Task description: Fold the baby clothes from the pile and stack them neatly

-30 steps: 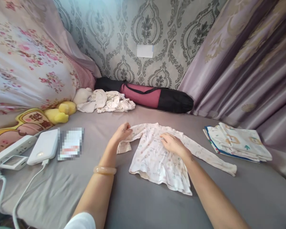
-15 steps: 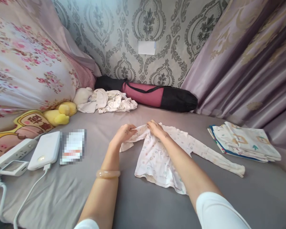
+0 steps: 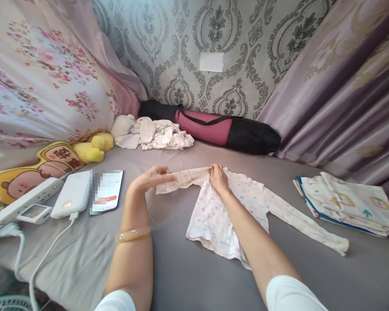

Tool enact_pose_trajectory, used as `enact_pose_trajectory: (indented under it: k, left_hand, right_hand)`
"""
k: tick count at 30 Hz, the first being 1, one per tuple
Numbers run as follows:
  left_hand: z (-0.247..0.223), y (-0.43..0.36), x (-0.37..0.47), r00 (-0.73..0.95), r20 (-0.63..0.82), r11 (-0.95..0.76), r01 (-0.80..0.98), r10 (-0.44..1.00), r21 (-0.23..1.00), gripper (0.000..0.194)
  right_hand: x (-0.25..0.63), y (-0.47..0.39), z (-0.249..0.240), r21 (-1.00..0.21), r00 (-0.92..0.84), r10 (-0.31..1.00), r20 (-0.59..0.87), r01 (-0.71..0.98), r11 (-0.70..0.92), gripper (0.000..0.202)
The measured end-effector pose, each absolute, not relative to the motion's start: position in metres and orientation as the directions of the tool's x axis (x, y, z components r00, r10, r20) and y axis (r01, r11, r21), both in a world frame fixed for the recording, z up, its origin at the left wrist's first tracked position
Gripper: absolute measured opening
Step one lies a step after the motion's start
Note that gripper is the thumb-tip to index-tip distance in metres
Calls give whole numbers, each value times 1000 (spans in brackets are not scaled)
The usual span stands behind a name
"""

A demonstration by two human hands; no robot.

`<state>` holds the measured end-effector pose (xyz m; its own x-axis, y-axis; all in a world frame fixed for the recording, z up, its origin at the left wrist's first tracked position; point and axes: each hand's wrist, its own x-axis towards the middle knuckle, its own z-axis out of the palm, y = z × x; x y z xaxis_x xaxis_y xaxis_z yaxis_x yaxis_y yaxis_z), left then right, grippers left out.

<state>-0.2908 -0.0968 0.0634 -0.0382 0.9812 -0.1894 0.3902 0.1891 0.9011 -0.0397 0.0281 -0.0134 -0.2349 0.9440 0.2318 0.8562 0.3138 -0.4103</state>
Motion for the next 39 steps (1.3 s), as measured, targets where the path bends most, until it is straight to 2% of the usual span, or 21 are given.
enact_pose_trajectory:
  k: [3,7,10,14,16,19,24,27,31,34,39]
  left_hand:
    - [58,-95,-293,-241,-132,187,224,962,956,36]
    - [39,-83,-294,-547,-155,205,31,823,978,35]
    - [25,-73,-296,-623,-184,163,-91,760,982,39]
    - [21,-67,-296,-623,-295,216,-202,724,955,46]
    - [22,-67,-295,-638,-253,196,-161,728,967,53]
    - [20,-68,-293,-652,-98,63,-77,752,995,61]
    - [8,-61,-294,-695,-14,-37,-58,719,998,46]
    - [5,-55,-294,-724,17,-53,-27,689,998,49]
    - [9,-55,-290,-692,50,-8,64,720,998,59]
    - [13,-60,-288,-679,107,50,208,726,977,60]
    - [14,-64,-288,-622,177,192,478,763,857,54]
  right_hand:
    - [-41,27,-16,-419,-226,940,254,851,318,22]
    - [-42,26,-16,-426,-215,936,279,846,321,24]
    - [-37,24,-12,-466,-235,936,262,818,336,28]
    - [-28,15,-3,-500,-349,923,160,778,381,31]
    - [-26,7,0,-471,-408,905,115,780,412,34]
    - [-30,-5,2,-399,-449,892,49,810,430,38]
    - [-37,-18,-1,-350,-441,897,-30,845,404,50]
    - [-36,-22,-4,-338,-455,890,-44,845,415,58]
    - [-36,-27,-5,-309,-463,886,-16,845,437,68]
    - [-37,-29,-6,-293,-458,889,-13,852,435,70]
    - [-40,-28,-6,-323,-446,894,-32,851,413,70]
